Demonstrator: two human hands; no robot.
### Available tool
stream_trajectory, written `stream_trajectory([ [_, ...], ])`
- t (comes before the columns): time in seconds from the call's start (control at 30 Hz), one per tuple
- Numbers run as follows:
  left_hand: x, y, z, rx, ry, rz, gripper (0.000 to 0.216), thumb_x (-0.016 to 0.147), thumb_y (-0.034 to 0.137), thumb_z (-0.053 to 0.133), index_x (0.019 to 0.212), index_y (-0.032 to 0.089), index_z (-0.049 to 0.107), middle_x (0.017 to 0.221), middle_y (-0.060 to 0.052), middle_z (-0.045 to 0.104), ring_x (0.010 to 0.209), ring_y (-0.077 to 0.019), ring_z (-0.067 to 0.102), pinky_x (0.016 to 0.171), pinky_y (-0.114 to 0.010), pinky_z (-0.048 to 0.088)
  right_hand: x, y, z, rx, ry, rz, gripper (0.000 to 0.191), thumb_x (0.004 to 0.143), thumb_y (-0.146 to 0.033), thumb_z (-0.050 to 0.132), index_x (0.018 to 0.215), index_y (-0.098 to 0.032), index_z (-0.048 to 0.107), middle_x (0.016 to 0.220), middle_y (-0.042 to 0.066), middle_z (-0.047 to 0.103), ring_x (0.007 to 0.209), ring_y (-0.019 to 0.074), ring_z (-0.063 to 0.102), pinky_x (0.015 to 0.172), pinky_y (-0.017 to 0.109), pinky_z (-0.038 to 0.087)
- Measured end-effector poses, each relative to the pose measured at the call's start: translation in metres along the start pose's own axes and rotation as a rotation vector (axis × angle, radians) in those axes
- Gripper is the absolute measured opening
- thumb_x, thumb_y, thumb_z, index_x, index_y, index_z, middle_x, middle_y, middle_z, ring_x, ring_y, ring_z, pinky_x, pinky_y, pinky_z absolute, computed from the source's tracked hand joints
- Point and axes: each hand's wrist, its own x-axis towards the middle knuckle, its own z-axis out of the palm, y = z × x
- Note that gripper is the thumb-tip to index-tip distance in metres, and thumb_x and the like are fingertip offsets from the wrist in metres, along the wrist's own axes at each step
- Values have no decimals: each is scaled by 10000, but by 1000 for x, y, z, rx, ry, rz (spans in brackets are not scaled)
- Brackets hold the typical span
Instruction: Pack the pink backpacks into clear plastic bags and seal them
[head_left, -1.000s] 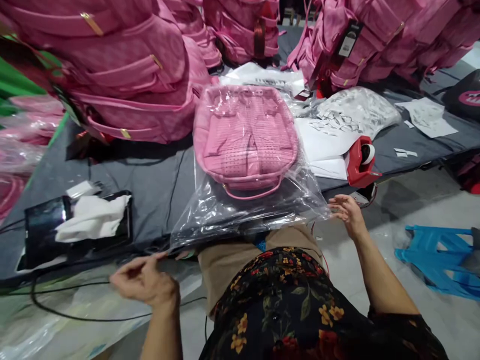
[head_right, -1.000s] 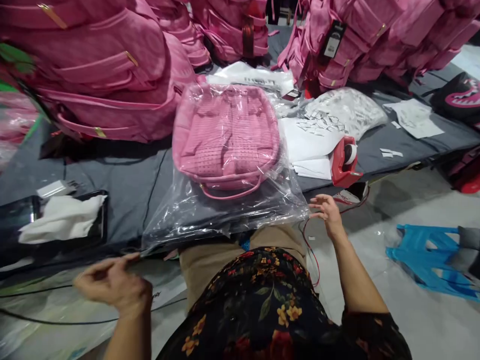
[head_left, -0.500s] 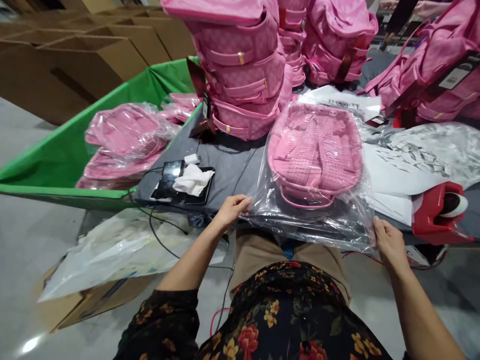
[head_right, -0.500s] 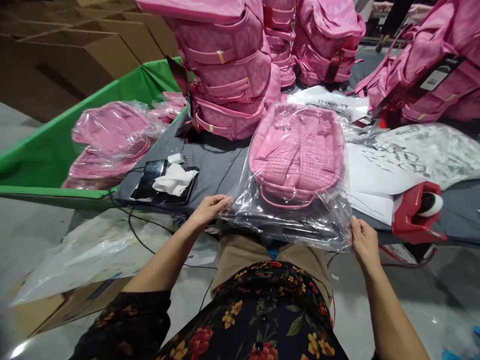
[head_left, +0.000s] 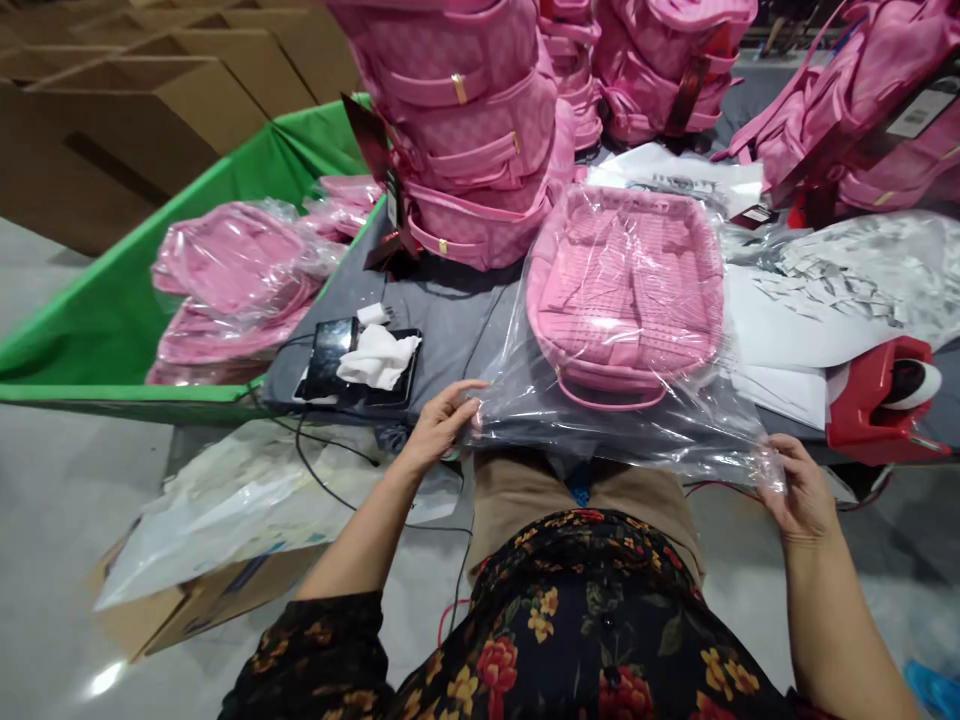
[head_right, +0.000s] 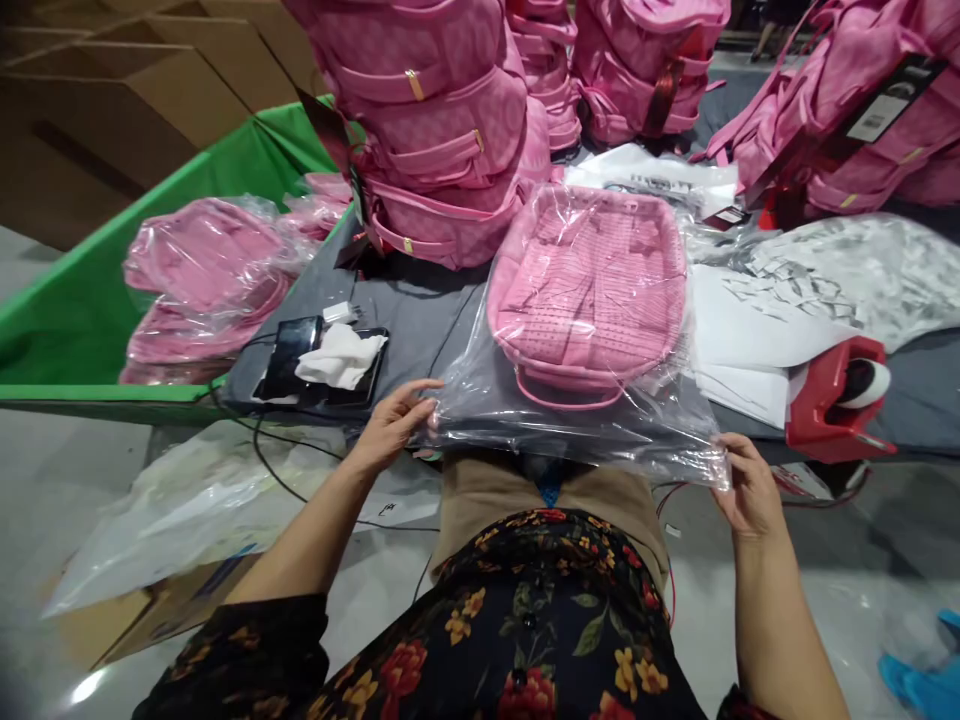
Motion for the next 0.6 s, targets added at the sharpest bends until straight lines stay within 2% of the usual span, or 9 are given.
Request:
stream_trajectory([
  [0.07,4,-3,-1,-95,77,-21,376,699,381,783,987,164,676,561,41,579,434,-99,499,428,-193,408,-2,2,-1,32,3,-50,335,446,-255,865,699,-238,646,802,-18,668,660,128,606,555,231,507],
  [0.13,7,-9,-3,-188,128,-59,289,649,317,763,872,157,672,583,19,585,443,-93,486,412,-187,389,-2,2,0,-7,-29,-129,340,445,-256,885,697,-246,656,825,-16,664,691,135,604,588,248,514],
  [0.2,7,-16,-8,-242,103,-90,320,607,274,736,896,142,696,706,-31,659,546,-119,573,485,-207,471,-1,0,3,-118,-60,-246,343,469,-288,914,734,-252,700,842,1,659,741,153,607,649,281,526],
  [0.3,3,-27,-25,-133,-28,-34,560,606,292,744,1149,159,707,960,-80,719,751,-180,671,652,-270,563,0,-6,7,-265,-33,-441,311,534,-377,935,730,-234,739,863,31,635,810,178,603,746,330,524],
  [0.37,1,-36,-37,170,-58,153,656,660,322,779,1295,201,668,1072,-88,706,882,-212,688,775,-319,576,1,-9,8,-300,-13,-512,331,571,-470,927,675,-225,729,911,54,638,843,201,613,796,370,531],
  [0.4,1,-40,-42,371,-26,294,638,701,325,789,1319,229,665,1117,-91,694,963,-229,685,857,-352,568,1,-10,9,-306,-16,-528,352,591,-509,918,656,-224,720,937,64,651,866,215,626,826,391,537],
  [0.47,3,-48,-47,767,110,635,479,786,297,785,1259,285,714,1169,-93,677,1110,-254,652,1005,-408,510,3,-8,11,-282,-48,-551,383,629,-557,900,653,-229,704,946,71,691,929,244,656,900,423,541],
  [0.53,7,-54,-45,1043,219,992,328,841,238,773,1151,345,765,1170,-77,692,1175,-247,626,1065,-407,459,6,-4,14,-212,-86,-575,392,668,-579,882,694,-239,689,875,50,718,955,251,679,949,432,539],
  [0.6,10,-54,-39,1150,202,1259,322,875,189,753,1125,390,770,1139,-46,733,1167,-218,636,1054,-369,449,8,-1,15,-162,-98,-576,381,694,-580,873,776,-254,693,810,21,726,908,234,696,932,412,552],
])
